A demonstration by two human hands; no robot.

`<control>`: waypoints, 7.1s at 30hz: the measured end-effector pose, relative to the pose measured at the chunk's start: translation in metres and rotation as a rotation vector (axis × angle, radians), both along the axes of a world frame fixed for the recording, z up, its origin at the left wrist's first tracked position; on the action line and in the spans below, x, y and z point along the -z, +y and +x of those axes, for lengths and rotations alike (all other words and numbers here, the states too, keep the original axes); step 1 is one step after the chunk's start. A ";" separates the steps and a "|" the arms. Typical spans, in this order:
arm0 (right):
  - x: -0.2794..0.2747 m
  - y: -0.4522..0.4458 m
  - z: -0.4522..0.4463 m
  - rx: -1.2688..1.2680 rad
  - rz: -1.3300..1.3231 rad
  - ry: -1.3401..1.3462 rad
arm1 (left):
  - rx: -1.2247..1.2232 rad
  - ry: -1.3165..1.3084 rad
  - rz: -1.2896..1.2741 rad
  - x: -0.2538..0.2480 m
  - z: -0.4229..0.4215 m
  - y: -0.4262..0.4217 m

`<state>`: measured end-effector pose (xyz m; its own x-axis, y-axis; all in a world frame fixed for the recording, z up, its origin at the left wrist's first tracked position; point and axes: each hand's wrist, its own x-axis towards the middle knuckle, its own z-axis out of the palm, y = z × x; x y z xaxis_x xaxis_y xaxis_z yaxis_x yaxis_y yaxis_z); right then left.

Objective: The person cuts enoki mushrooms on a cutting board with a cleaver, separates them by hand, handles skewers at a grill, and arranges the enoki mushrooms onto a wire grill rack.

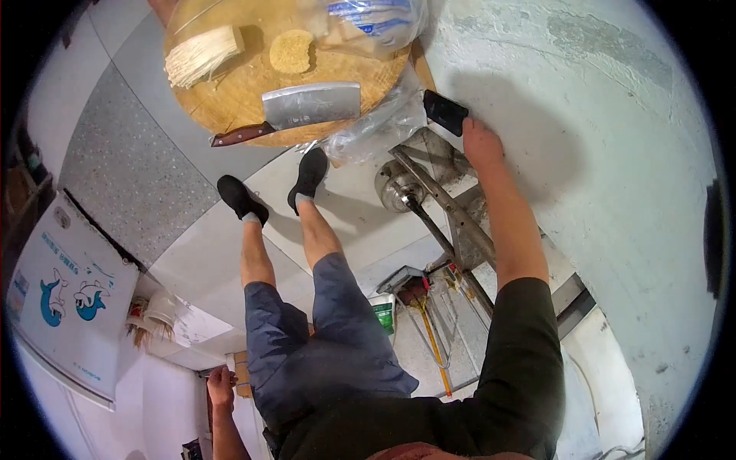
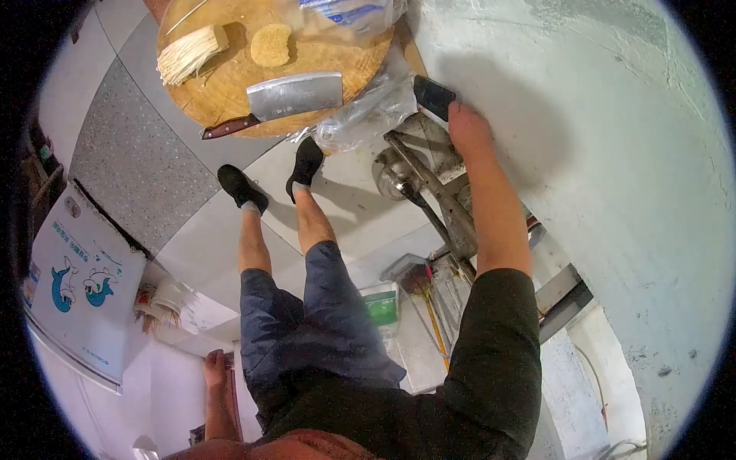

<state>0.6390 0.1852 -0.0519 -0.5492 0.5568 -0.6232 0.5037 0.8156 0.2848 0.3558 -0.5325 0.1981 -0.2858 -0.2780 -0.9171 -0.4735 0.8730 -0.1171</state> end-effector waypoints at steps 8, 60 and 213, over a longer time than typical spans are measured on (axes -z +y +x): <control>0.005 0.004 0.003 -0.016 0.009 0.001 | 0.028 0.029 0.013 -0.003 -0.004 0.013; -0.308 -0.210 -0.351 1.530 -1.432 1.350 | -0.665 0.078 0.949 -0.039 -0.213 0.229; -0.198 -0.183 -2.488 -2.209 -0.257 -0.799 | -2.769 0.610 -0.635 -0.041 -2.003 0.832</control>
<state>-1.8492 0.0025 0.1461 0.3057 -0.3932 -0.8671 -0.9497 -0.1908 -0.2483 -1.6471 0.3000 0.2392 0.6695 -0.2003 -0.7153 0.1850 -0.8877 0.4216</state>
